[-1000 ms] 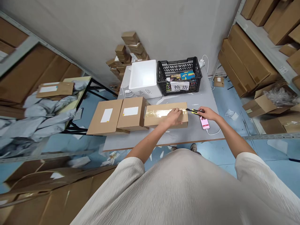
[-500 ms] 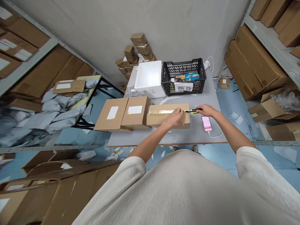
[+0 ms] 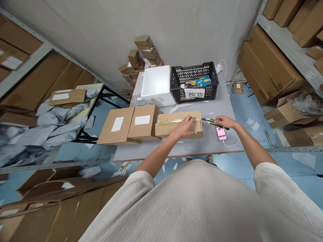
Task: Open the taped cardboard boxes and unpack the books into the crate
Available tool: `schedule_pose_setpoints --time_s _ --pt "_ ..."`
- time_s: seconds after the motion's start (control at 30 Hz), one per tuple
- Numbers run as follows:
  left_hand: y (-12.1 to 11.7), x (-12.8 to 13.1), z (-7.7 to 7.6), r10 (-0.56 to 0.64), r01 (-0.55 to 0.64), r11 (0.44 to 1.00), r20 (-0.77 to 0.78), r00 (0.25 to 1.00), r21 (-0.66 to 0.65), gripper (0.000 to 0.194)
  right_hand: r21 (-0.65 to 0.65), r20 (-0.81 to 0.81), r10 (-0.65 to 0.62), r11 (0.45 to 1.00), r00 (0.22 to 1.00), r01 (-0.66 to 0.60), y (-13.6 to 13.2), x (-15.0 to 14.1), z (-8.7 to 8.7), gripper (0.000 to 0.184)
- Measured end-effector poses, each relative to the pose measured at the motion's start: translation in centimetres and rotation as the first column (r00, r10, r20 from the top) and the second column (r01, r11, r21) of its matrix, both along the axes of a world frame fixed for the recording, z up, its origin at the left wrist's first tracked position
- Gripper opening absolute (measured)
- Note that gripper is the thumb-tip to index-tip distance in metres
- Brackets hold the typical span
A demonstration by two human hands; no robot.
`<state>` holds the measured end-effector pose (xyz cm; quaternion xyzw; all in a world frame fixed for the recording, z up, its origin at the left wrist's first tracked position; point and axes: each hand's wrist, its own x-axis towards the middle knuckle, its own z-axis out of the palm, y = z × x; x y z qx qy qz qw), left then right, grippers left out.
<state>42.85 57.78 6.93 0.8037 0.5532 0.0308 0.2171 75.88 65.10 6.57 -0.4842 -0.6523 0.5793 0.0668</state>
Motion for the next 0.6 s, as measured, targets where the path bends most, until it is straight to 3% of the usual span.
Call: schedule_pose_setpoints --time_s 0.2,0.43,0.6 --pt "1.8 -0.1 0.3 0.170 -0.175 0.979 0.056 0.984 0.101 0.058 0.135 -0.033 -0.060 0.989 0.998 0.064 -1.4 0.5 0.6 0.058" --pt "2.7 0.0 -0.8 0.063 -0.060 0.994 -0.028 0.998 0.090 0.061 0.458 0.126 -0.014 0.888 0.992 -0.046 -3.6 -0.7 1.3 0.047" --pt "2.9 -0.8 -1.4 0.034 -0.034 0.997 -0.009 0.999 0.065 0.059 0.515 0.204 0.032 0.847 0.978 -0.135 -4.4 -0.8 1.4 0.046"
